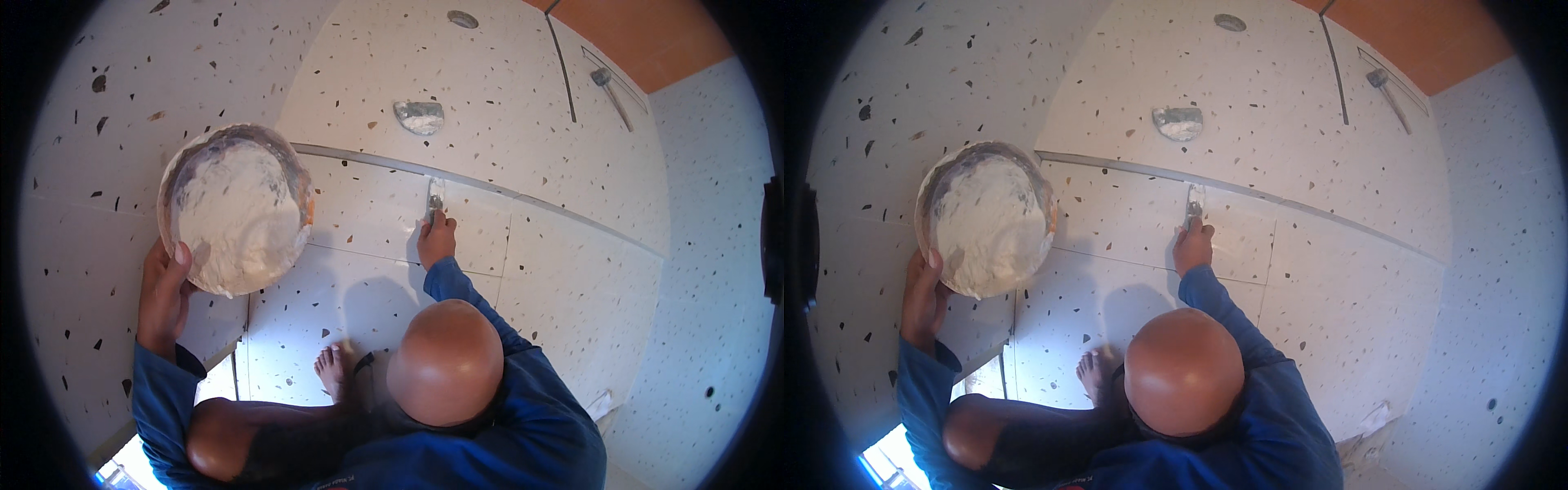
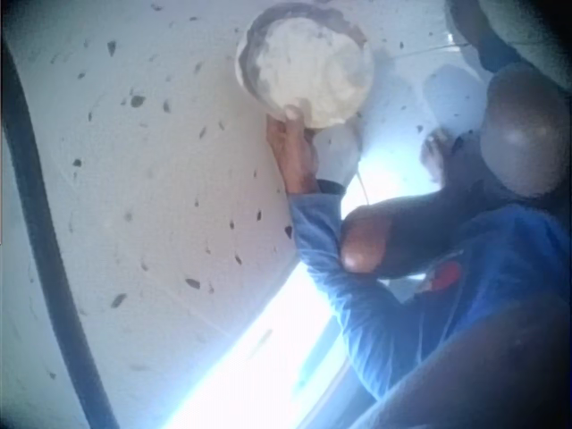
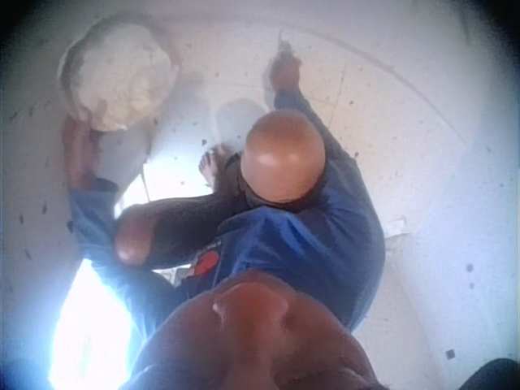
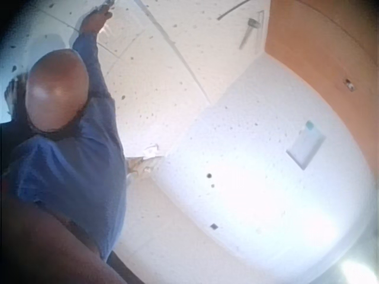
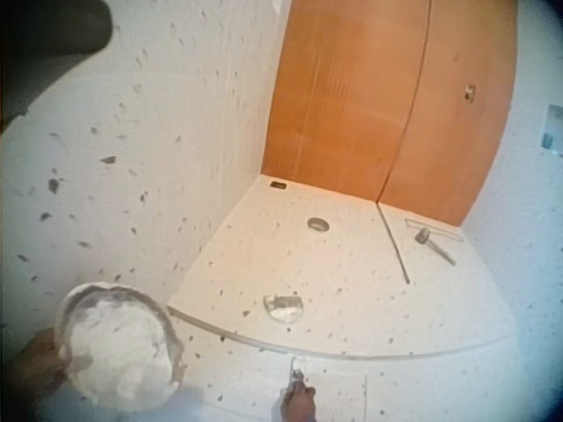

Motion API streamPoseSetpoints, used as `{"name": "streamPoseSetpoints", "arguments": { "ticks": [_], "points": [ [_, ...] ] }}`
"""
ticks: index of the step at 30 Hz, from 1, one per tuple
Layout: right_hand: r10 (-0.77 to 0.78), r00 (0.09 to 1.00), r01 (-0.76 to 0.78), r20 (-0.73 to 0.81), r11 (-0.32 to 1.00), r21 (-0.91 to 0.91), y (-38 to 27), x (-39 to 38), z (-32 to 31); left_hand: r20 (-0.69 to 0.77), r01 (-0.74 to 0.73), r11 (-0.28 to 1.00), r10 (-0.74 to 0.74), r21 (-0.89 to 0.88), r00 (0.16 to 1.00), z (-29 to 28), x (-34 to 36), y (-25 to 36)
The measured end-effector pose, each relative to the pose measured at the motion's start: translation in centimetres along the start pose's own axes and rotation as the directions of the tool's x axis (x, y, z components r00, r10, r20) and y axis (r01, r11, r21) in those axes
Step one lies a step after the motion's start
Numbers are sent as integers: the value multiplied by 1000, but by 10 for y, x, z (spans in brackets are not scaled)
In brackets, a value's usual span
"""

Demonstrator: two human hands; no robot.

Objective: The person sits on the floor and uses a small trowel to apply grout from a bowl into the gaps between white terrazzo tiles. They repeatedly scoop grout and spread it along the seams, smoothing the surface. Another person is briefly visible working nearby.

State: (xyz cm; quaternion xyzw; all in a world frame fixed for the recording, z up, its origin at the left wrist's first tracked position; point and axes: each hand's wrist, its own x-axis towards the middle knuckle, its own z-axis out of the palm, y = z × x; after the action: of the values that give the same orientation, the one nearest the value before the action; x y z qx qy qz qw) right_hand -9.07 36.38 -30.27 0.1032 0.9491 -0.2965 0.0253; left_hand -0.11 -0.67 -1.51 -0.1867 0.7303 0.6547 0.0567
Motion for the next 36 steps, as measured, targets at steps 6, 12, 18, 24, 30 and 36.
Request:
{"name": "streamPoseSetpoints", "arguments": {
  "ticks": [6, 12, 18, 24, 30, 36],
  "points": [
    [40, 975, -2, 218, 985, -173, -10, 25, -22, -10, -15, 1000, 15, -19, 1000, 7, 1, 0],
    [-13, 959, 73, 285, 976, -203, -21, 13, -56, -39, -49, 999, 48, -13, 998, 5, -1, 8],
    [-28, 979, 63, 201, 984, -169, -19, 24, -35, -8, -41, 999, 41, -31, 999, 6, 3, 4],
    [-128, 952, 200, 276, 948, -250, -26, 16, -59, -7, -34, 999, 34, -10, 999, 4, -1, 6],
    [-228, 926, 352, 300, 811, -468, -11, 61, -76, -8, -75, 997, 75, -23, 997, 6, 3, 3],
    [-209, 890, 429, 404, 680, -594, 32, 87, -104, 7, -48, 999, 48, -16, 999, 2, 0, 5]
  ]
}}
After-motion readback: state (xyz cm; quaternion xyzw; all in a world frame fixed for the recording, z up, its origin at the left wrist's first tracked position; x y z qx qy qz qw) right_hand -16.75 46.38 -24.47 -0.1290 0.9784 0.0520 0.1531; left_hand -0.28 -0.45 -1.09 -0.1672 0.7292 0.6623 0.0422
